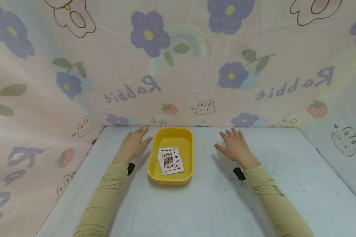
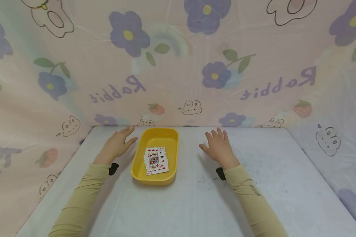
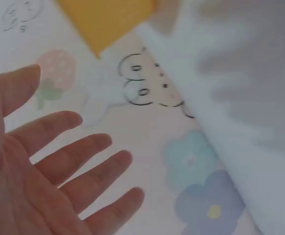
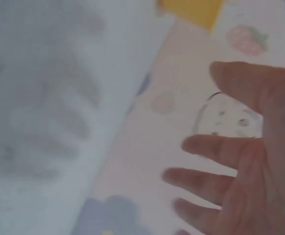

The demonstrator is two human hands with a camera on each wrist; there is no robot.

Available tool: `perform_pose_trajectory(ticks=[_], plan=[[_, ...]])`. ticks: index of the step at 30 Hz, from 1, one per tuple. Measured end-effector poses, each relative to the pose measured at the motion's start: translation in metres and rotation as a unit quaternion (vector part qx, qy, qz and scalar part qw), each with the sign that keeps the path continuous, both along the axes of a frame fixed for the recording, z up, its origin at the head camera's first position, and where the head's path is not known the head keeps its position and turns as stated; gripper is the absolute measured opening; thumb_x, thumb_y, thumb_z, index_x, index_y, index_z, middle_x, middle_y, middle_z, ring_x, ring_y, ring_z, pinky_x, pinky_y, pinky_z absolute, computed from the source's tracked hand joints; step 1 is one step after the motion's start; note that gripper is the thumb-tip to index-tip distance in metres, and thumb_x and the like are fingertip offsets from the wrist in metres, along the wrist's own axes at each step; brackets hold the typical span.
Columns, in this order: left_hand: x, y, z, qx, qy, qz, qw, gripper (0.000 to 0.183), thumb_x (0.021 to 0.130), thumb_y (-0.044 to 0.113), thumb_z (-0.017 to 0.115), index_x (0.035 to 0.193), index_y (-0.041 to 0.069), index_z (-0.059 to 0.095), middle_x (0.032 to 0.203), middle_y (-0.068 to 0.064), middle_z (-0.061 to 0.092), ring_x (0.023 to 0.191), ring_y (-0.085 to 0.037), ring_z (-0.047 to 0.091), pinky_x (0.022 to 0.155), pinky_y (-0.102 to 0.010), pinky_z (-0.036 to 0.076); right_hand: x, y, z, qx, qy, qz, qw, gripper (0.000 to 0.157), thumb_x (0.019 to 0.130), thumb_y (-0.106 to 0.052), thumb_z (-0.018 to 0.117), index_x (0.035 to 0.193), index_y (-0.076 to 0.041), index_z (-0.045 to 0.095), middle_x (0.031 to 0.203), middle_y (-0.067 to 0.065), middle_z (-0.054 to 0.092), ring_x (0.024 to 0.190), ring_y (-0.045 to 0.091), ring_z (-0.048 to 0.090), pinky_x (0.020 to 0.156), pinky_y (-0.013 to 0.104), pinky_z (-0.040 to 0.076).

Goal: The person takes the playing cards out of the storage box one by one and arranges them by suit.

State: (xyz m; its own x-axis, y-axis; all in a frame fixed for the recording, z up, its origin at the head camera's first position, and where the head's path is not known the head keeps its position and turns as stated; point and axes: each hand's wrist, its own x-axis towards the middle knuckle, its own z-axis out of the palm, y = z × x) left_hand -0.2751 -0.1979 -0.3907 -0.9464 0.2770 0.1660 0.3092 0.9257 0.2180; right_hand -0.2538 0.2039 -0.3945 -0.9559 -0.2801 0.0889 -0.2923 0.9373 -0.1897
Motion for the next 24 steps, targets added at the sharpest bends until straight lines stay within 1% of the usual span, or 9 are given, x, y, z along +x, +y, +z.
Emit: perform_pose_trajectory(ticks=[3, 6, 8, 11, 13, 17, 19, 20, 24], plan=[[0.008, 0.001, 0.010, 0.052, -0.004, -0.002, 0.9986, 0.057, 0.099, 0.040, 0.049, 0.146, 0.009, 0.039, 0.145, -0.018, 0.041, 0.131, -0.038, 0.038, 0.107, -0.055, 0.028, 0.007, -0.008, 0.010, -0.010, 0.007, 0.024, 1.000, 0.062, 0.095, -0.039, 0.058, 0.139, 0.002, 0.044, 0.136, 0.026, 0.047, 0.129, 0.045, 0.035, 0.107, 0.058, 0.023], [0.014, 0.002, 0.018, 0.105, -0.010, -0.011, 0.9944, 0.054, 0.099, 0.038, 0.052, 0.144, 0.009, 0.043, 0.143, -0.015, 0.045, 0.127, -0.036, 0.043, 0.103, -0.053, 0.034, 0.014, -0.016, 0.020, -0.046, -0.013, 0.043, 0.998, 0.061, 0.095, -0.040, 0.057, 0.140, -0.001, 0.044, 0.133, 0.022, 0.051, 0.121, 0.040, 0.048, 0.100, 0.055, 0.037], [0.016, 0.002, 0.022, 0.145, -0.017, -0.023, 0.9890, 0.053, 0.098, 0.039, 0.053, 0.142, 0.010, 0.045, 0.141, -0.013, 0.047, 0.124, -0.036, 0.047, 0.100, -0.052, 0.038, 0.018, -0.021, 0.026, -0.078, -0.030, 0.057, 0.995, 0.060, 0.096, -0.041, 0.056, 0.141, -0.003, 0.043, 0.131, 0.019, 0.054, 0.116, 0.036, 0.053, 0.095, 0.053, 0.042], [0.018, 0.003, 0.026, 0.218, -0.045, -0.038, 0.9743, 0.052, 0.097, 0.041, 0.054, 0.140, 0.012, 0.048, 0.138, -0.011, 0.050, 0.118, -0.034, 0.053, 0.095, -0.049, 0.044, 0.024, -0.029, 0.036, -0.133, -0.049, 0.081, 0.987, 0.057, 0.096, -0.042, 0.055, 0.140, -0.007, 0.045, 0.129, 0.014, 0.056, 0.113, 0.032, 0.055, 0.092, 0.051, 0.045], [0.019, 0.004, 0.029, 0.264, -0.066, -0.047, 0.9612, 0.050, 0.097, 0.041, 0.055, 0.139, 0.014, 0.050, 0.135, -0.010, 0.053, 0.115, -0.032, 0.055, 0.093, -0.047, 0.046, 0.027, -0.033, 0.041, -0.165, -0.052, 0.100, 0.980, 0.054, 0.096, -0.040, 0.056, 0.138, -0.008, 0.048, 0.129, 0.011, 0.057, 0.113, 0.030, 0.056, 0.092, 0.051, 0.045], [0.022, 0.003, 0.036, 0.349, -0.123, -0.070, 0.9264, 0.047, 0.098, 0.035, 0.055, 0.138, 0.012, 0.051, 0.134, -0.011, 0.054, 0.115, -0.030, 0.056, 0.093, -0.043, 0.048, 0.033, -0.041, 0.048, -0.226, -0.060, 0.134, 0.963, 0.049, 0.096, -0.038, 0.057, 0.135, -0.009, 0.051, 0.129, 0.006, 0.057, 0.113, 0.028, 0.057, 0.095, 0.050, 0.044], [0.023, 0.002, 0.038, 0.384, -0.159, -0.079, 0.9059, 0.048, 0.098, 0.034, 0.054, 0.140, 0.011, 0.048, 0.137, -0.013, 0.051, 0.117, -0.030, 0.054, 0.094, -0.040, 0.047, 0.035, -0.045, 0.052, -0.262, -0.080, 0.142, 0.951, 0.048, 0.096, -0.037, 0.057, 0.134, -0.009, 0.051, 0.130, 0.006, 0.056, 0.114, 0.027, 0.056, 0.095, 0.049, 0.044], [0.023, 0.001, 0.039, 0.404, -0.178, -0.083, 0.8934, 0.048, 0.099, 0.032, 0.054, 0.140, 0.010, 0.047, 0.138, -0.014, 0.050, 0.119, -0.031, 0.053, 0.095, -0.040, 0.047, 0.037, -0.047, 0.054, -0.279, -0.091, 0.142, 0.945, 0.047, 0.096, -0.038, 0.057, 0.134, -0.010, 0.051, 0.131, 0.006, 0.056, 0.114, 0.026, 0.056, 0.095, 0.048, 0.045], [0.024, -0.002, 0.042, 0.456, -0.238, -0.092, 0.8528, 0.049, 0.100, 0.031, 0.052, 0.142, 0.008, 0.044, 0.141, -0.016, 0.045, 0.123, -0.033, 0.050, 0.098, -0.041, 0.044, 0.039, -0.053, 0.060, -0.348, -0.128, 0.131, 0.920, 0.046, 0.097, -0.036, 0.056, 0.136, -0.013, 0.050, 0.135, 0.006, 0.052, 0.118, 0.026, 0.054, 0.096, 0.049, 0.044]])
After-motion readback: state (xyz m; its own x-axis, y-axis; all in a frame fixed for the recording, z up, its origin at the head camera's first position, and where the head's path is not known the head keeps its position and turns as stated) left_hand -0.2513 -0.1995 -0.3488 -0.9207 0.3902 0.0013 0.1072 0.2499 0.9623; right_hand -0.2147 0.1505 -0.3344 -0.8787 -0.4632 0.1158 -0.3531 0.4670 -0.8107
